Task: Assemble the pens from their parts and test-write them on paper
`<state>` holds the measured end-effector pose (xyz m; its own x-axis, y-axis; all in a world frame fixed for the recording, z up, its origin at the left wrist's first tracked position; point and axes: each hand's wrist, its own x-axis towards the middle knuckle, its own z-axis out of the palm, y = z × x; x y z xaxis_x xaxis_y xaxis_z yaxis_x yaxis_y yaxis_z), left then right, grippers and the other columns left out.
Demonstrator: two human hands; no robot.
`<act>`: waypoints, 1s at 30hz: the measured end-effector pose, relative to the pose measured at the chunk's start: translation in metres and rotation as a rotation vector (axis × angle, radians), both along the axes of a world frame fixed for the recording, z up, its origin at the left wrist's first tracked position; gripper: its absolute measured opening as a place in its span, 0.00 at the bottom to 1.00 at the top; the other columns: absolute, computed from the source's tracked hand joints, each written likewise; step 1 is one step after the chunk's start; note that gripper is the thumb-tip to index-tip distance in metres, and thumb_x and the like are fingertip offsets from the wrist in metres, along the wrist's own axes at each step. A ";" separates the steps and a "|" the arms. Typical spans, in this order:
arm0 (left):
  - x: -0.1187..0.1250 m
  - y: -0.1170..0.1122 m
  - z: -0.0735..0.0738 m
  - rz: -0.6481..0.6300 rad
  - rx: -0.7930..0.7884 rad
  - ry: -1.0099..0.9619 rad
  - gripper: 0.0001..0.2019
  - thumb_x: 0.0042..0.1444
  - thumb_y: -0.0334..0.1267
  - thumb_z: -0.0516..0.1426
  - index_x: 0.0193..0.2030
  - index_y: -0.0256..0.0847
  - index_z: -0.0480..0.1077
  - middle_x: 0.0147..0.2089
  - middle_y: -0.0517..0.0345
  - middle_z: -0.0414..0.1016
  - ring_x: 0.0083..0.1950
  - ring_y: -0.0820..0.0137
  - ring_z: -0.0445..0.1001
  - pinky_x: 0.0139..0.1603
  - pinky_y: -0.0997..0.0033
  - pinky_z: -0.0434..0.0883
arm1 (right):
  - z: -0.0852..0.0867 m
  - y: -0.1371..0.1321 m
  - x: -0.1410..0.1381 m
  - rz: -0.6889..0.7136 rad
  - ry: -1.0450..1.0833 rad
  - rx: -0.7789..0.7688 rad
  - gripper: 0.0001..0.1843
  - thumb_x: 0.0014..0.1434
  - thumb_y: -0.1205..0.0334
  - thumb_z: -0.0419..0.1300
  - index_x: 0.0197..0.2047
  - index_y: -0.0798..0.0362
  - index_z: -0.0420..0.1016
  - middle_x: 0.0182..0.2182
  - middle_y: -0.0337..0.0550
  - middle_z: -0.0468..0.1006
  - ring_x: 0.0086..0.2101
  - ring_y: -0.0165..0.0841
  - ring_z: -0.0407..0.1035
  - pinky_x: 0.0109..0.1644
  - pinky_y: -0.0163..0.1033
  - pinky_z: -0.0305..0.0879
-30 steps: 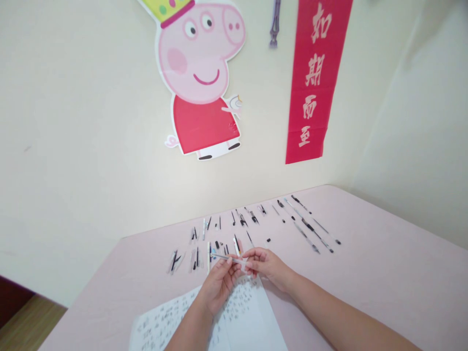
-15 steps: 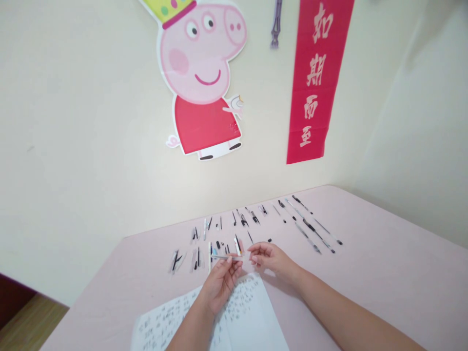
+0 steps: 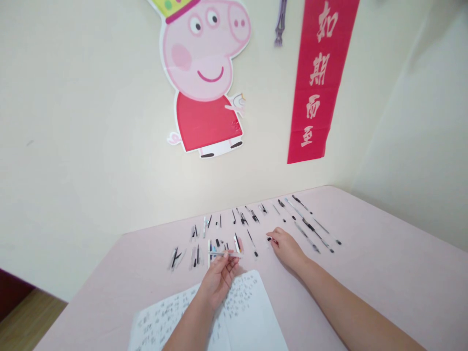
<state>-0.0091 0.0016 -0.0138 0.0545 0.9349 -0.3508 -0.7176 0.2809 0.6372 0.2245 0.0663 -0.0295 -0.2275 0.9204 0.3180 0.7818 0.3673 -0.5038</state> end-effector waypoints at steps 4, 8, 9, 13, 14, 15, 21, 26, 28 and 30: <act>0.000 0.001 0.000 -0.006 -0.005 -0.002 0.05 0.56 0.26 0.54 0.35 0.31 0.72 0.28 0.51 0.76 0.30 0.74 0.75 0.33 0.77 0.75 | 0.002 0.000 -0.002 0.015 -0.116 -0.032 0.15 0.57 0.71 0.51 0.43 0.54 0.76 0.34 0.46 0.71 0.36 0.34 0.67 0.43 0.36 0.60; 0.002 0.000 0.003 0.005 -0.021 -0.002 0.06 0.56 0.26 0.53 0.34 0.30 0.72 0.28 0.50 0.75 0.30 0.74 0.75 0.33 0.77 0.75 | 0.004 0.000 -0.002 0.014 -0.161 -0.029 0.13 0.57 0.70 0.50 0.36 0.54 0.77 0.33 0.46 0.72 0.36 0.34 0.67 0.42 0.35 0.59; 0.002 0.000 0.003 0.008 -0.024 -0.002 0.06 0.56 0.26 0.53 0.34 0.30 0.72 0.28 0.50 0.75 0.30 0.74 0.75 0.33 0.77 0.75 | 0.004 0.000 -0.002 0.010 -0.163 -0.028 0.13 0.57 0.70 0.50 0.35 0.54 0.77 0.33 0.46 0.72 0.35 0.33 0.67 0.41 0.35 0.59; 0.003 0.000 0.005 0.014 -0.033 0.005 0.06 0.56 0.26 0.53 0.34 0.30 0.72 0.27 0.50 0.75 0.30 0.74 0.76 0.33 0.77 0.75 | 0.006 0.000 -0.002 -0.011 -0.133 -0.015 0.11 0.55 0.71 0.50 0.32 0.54 0.74 0.31 0.45 0.72 0.34 0.33 0.66 0.40 0.35 0.58; 0.003 0.000 0.005 0.016 -0.034 0.007 0.06 0.56 0.26 0.53 0.34 0.30 0.72 0.27 0.50 0.76 0.30 0.74 0.76 0.33 0.77 0.75 | 0.007 -0.001 -0.003 -0.015 -0.108 -0.002 0.10 0.55 0.71 0.50 0.31 0.54 0.73 0.30 0.44 0.72 0.33 0.33 0.66 0.39 0.35 0.58; 0.003 0.000 0.004 0.017 -0.034 0.010 0.06 0.56 0.26 0.53 0.34 0.30 0.72 0.28 0.50 0.76 0.30 0.74 0.76 0.34 0.77 0.75 | 0.008 -0.002 -0.003 -0.017 -0.072 0.015 0.10 0.54 0.71 0.50 0.31 0.54 0.72 0.29 0.44 0.72 0.32 0.32 0.65 0.38 0.36 0.58; 0.002 0.001 0.002 0.026 -0.028 0.011 0.05 0.56 0.26 0.54 0.35 0.30 0.71 0.29 0.49 0.77 0.31 0.73 0.77 0.35 0.77 0.75 | 0.006 -0.011 -0.019 0.074 0.345 -0.001 0.06 0.51 0.68 0.51 0.30 0.53 0.69 0.24 0.39 0.71 0.26 0.30 0.64 0.32 0.35 0.59; 0.000 0.001 -0.001 0.012 -0.013 0.025 0.06 0.56 0.25 0.53 0.36 0.30 0.71 0.30 0.48 0.77 0.32 0.72 0.77 0.36 0.76 0.75 | 0.001 -0.022 -0.045 0.157 0.788 -0.309 0.04 0.49 0.62 0.55 0.30 0.53 0.66 0.22 0.36 0.69 0.22 0.28 0.64 0.26 0.33 0.60; 0.000 0.001 -0.002 0.006 -0.012 0.024 0.06 0.56 0.25 0.53 0.36 0.30 0.71 0.30 0.48 0.77 0.33 0.72 0.77 0.36 0.76 0.75 | 0.002 -0.027 -0.054 0.191 0.891 -0.410 0.07 0.47 0.59 0.58 0.30 0.53 0.66 0.21 0.35 0.69 0.22 0.28 0.65 0.25 0.32 0.60; 0.000 0.001 -0.002 0.006 -0.013 0.026 0.06 0.56 0.25 0.53 0.36 0.31 0.71 0.30 0.49 0.77 0.33 0.72 0.78 0.36 0.76 0.75 | 0.004 -0.032 -0.060 0.217 0.939 -0.458 0.09 0.46 0.58 0.59 0.29 0.53 0.66 0.21 0.35 0.70 0.22 0.28 0.66 0.25 0.33 0.60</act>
<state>-0.0088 0.0026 -0.0154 0.0397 0.9303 -0.3645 -0.7028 0.2853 0.6516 0.1641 0.0339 -0.0257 -0.2445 0.9659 0.0849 -0.0510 0.0746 -0.9959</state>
